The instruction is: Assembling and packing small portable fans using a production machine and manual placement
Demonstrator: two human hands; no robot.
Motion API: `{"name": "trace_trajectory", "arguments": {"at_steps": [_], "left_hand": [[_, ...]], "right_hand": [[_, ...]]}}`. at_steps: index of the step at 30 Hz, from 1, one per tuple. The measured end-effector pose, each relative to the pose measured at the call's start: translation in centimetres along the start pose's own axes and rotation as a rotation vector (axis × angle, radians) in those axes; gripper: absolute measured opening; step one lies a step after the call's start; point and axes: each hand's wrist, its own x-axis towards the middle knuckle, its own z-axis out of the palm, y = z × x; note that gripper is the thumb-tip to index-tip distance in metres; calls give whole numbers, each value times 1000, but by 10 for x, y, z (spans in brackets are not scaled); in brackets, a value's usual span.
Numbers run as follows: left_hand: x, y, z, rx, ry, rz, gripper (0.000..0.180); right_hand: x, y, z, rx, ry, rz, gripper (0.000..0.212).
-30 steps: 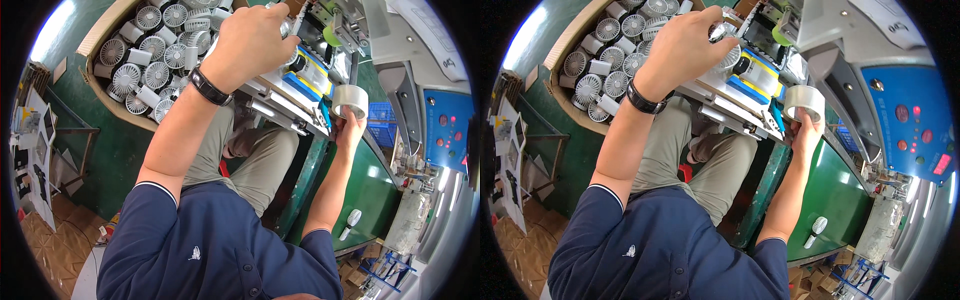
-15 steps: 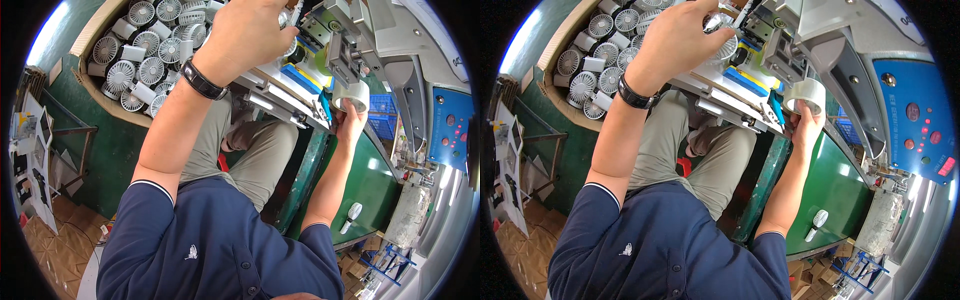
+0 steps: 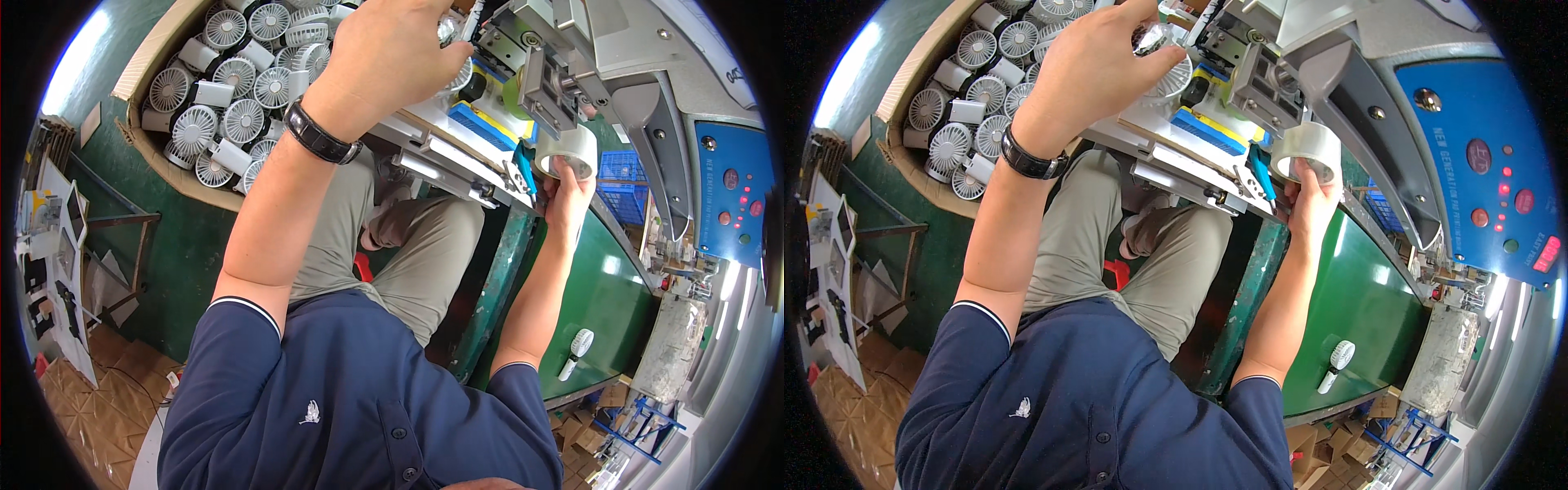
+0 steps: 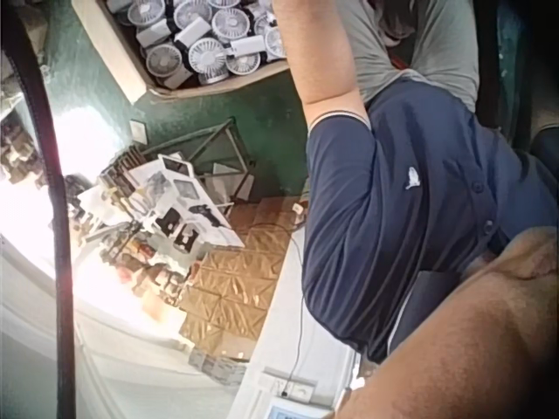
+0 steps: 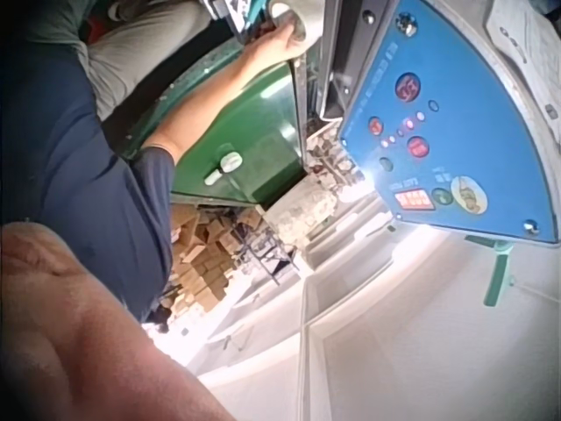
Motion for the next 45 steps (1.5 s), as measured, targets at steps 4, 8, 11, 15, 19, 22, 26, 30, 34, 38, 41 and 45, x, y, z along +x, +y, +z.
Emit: {"name": "trace_trajectory", "arguments": {"at_steps": [4, 8, 11, 15, 19, 22, 26, 30, 34, 38, 41, 45], "left_hand": [[1, 1, -1, 26, -25, -12, 33], [2, 2, -3, 73, -76, -60, 32], [3, 4, -5, 92, -58, -49, 31], [-7, 9, -13, 40, 19, -23, 29], [-46, 15, -31, -245, 220, -41, 32], [-92, 7, -58, -371, 214, -178, 39], [-144, -13, -83, -518, 171, -384, 46], [-185, -25, -98, -660, 162, -537, 45], [-196, -32, -104, -734, 227, -521, 44], [-188, -31, -104, -815, 294, -459, 45], [-170, -26, -100, -858, 269, -413, 44], [-135, -12, -85, -913, 215, -303, 44]], "right_hand": [[-2, -1, 3, 1, 15, 22, 33], [-3, -3, 5, 5, 13, 18, 37], [-2, -5, 5, 9, 0, 13, 38], [-11, -10, 6, 31, 10, -36, 38], [-36, -25, 5, 97, 77, -171, 35], [-72, -38, -3, 178, -74, -239, 39], [-109, -28, 14, 148, -222, -334, 35], [-139, -16, 32, 76, -316, -407, 31], [-147, -12, 43, 52, -327, -368, 31], [-141, -13, 48, 118, -324, -403, 32], [-130, -19, 43, 146, -285, -495, 33], [-117, -31, 23, 175, -184, -598, 36]]}}
